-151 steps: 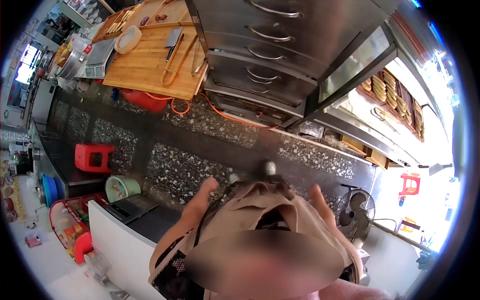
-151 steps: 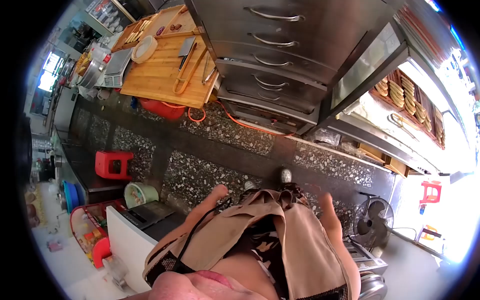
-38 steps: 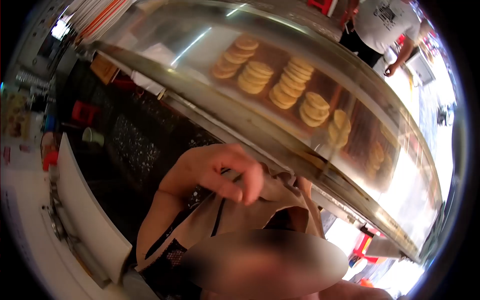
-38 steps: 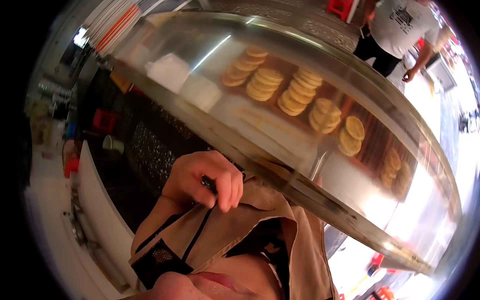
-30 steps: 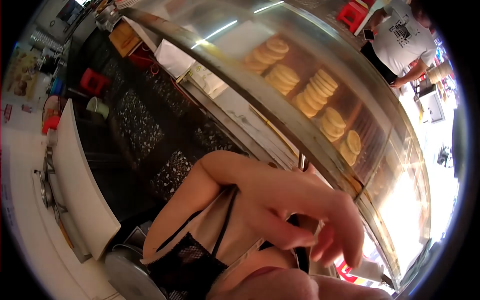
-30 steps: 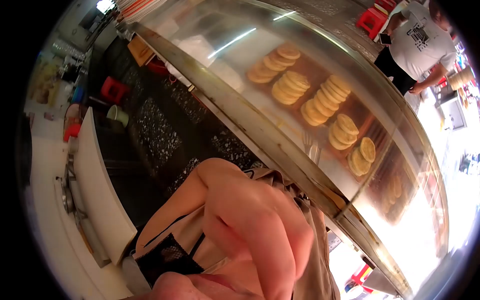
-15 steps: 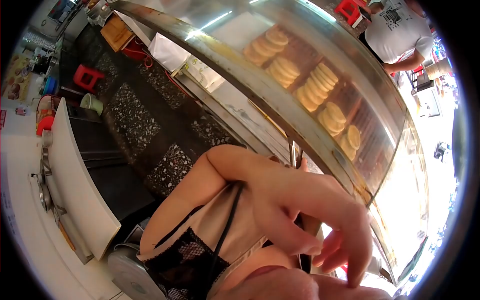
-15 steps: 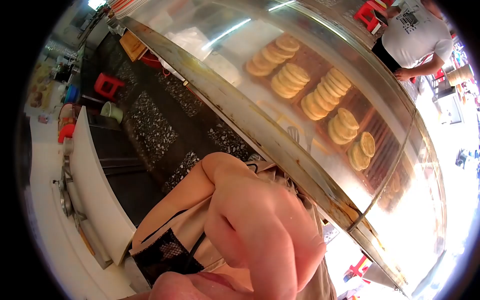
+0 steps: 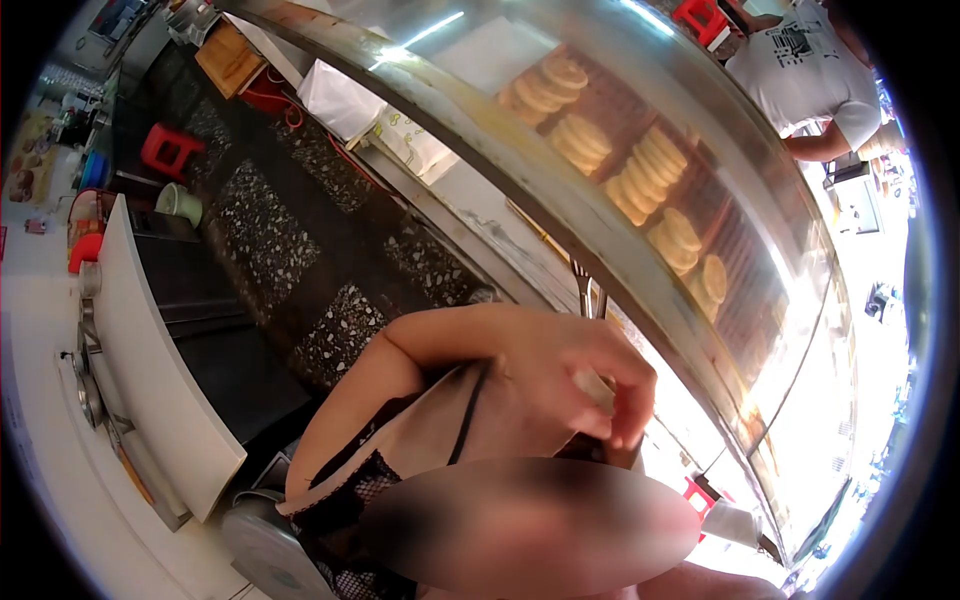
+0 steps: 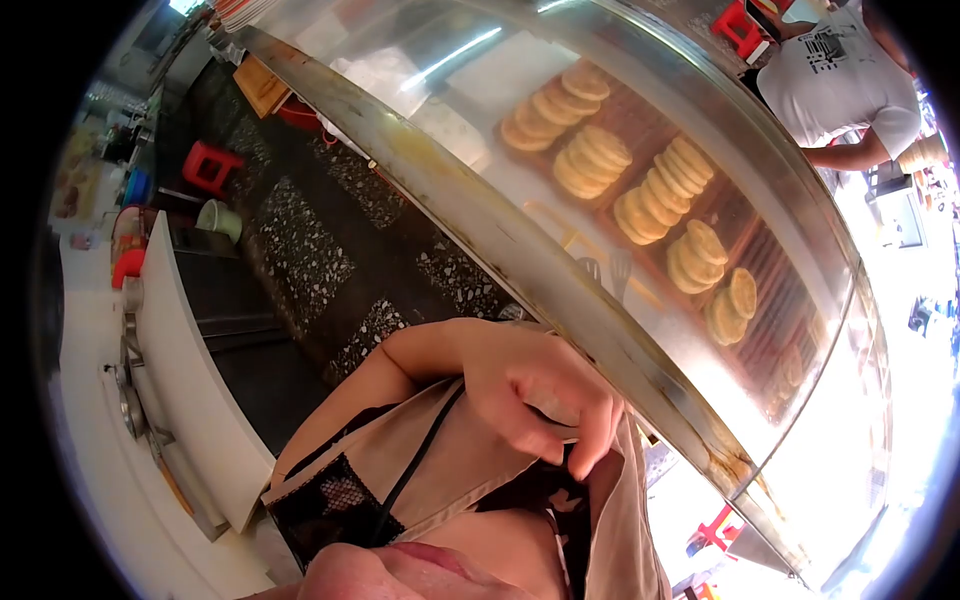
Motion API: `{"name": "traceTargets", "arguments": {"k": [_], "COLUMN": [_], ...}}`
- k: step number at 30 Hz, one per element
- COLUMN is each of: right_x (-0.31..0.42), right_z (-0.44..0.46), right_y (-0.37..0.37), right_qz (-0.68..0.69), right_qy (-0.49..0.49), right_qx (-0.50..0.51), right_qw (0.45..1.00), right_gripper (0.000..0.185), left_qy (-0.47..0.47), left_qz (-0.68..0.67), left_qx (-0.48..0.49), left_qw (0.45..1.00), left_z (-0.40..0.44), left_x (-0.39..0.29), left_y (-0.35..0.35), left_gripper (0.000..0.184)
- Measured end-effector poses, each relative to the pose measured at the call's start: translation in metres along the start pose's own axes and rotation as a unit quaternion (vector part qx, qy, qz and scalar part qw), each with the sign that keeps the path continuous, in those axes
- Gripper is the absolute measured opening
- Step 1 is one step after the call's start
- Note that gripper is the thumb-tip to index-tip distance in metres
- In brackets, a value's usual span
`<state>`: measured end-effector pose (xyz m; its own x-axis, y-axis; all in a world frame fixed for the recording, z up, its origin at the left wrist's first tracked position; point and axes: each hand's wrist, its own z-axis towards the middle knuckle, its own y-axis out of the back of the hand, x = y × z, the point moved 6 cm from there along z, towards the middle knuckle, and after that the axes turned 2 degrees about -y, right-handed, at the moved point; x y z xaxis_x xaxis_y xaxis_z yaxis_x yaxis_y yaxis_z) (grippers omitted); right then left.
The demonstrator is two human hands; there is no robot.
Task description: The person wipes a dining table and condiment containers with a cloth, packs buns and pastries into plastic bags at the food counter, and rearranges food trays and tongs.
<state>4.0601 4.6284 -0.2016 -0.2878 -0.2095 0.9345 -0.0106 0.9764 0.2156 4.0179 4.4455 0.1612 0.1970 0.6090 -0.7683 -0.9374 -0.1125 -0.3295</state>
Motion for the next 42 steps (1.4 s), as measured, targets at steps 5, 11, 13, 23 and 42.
{"name": "traceTargets", "arguments": {"k": [5,11,13,23,42], "right_x": [0.01,0.016,0.02,0.035,0.007], "right_z": [-0.001,0.0,-0.003,-0.044,-0.048], "right_y": [-0.013,-0.016,-0.012,0.018,0.12], "right_qz": [0.04,-0.036,-0.086,-0.022,0.322], "right_qy": [0.011,-0.018,-0.038,-0.218,-0.211], "right_qx": [-0.008,-0.016,-0.026,-0.226,-0.393], "right_qw": [0.999,0.999,0.995,0.949,0.835], "right_gripper": [0.044,0.05,0.053,0.047,0.055], "left_qy": [0.227,0.235,0.146,0.396,0.39], "left_qz": [0.025,0.253,0.227,0.832,0.845], "left_qx": [-0.244,-0.288,-0.349,-0.212,-0.064], "left_qw": [0.943,0.893,0.897,0.324,0.36], "left_z": [-0.057,-0.213,-0.206,-0.405,-0.386], "left_x": [0.016,0.15,0.089,0.034,0.026], "left_y": [0.057,0.22,0.23,0.473,0.495], "left_gripper": [0.018,0.034,0.031,0.033,0.021]}}
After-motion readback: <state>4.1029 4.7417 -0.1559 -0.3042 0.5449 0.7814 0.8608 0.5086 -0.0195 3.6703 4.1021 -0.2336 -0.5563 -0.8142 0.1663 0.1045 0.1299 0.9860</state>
